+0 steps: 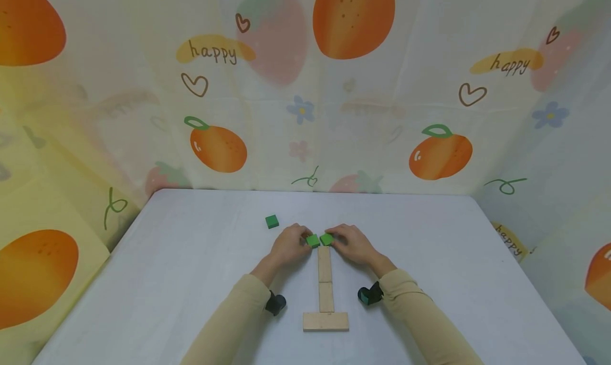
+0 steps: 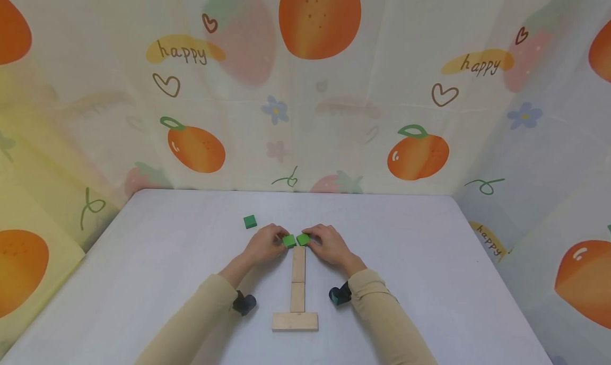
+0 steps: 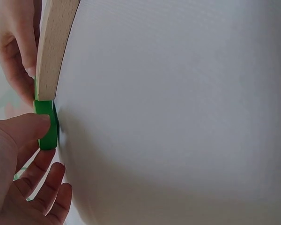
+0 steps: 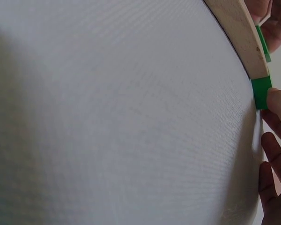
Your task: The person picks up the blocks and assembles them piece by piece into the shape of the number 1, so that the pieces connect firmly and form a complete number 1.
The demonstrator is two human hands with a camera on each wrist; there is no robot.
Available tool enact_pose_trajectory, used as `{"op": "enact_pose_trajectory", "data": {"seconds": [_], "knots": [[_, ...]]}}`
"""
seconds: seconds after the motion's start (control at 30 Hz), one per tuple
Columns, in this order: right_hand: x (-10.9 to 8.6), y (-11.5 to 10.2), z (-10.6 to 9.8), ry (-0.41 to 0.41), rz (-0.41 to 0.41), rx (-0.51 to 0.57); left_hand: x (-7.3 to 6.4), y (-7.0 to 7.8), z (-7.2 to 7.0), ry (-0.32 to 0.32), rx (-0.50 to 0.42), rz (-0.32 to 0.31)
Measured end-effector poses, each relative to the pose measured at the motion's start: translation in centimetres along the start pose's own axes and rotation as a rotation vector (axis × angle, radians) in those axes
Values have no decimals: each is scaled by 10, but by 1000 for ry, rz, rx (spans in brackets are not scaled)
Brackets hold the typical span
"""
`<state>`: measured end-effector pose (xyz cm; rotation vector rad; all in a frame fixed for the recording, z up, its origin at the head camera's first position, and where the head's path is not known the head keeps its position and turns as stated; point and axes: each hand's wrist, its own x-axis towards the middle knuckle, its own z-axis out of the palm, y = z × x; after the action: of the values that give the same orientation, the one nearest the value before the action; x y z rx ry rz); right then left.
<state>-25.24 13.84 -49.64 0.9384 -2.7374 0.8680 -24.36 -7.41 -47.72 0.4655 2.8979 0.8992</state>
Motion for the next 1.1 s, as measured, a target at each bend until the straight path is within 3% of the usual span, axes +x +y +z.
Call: {"op": "enact_pose_trajectory", "data": {"seconds": [0.73, 1.1], "knots": [[0, 2, 3, 6, -9, -4, -4, 8, -3, -6, 27, 28], [0, 1, 2, 12, -4, 1, -2, 4, -2, 1, 29, 39]]}}
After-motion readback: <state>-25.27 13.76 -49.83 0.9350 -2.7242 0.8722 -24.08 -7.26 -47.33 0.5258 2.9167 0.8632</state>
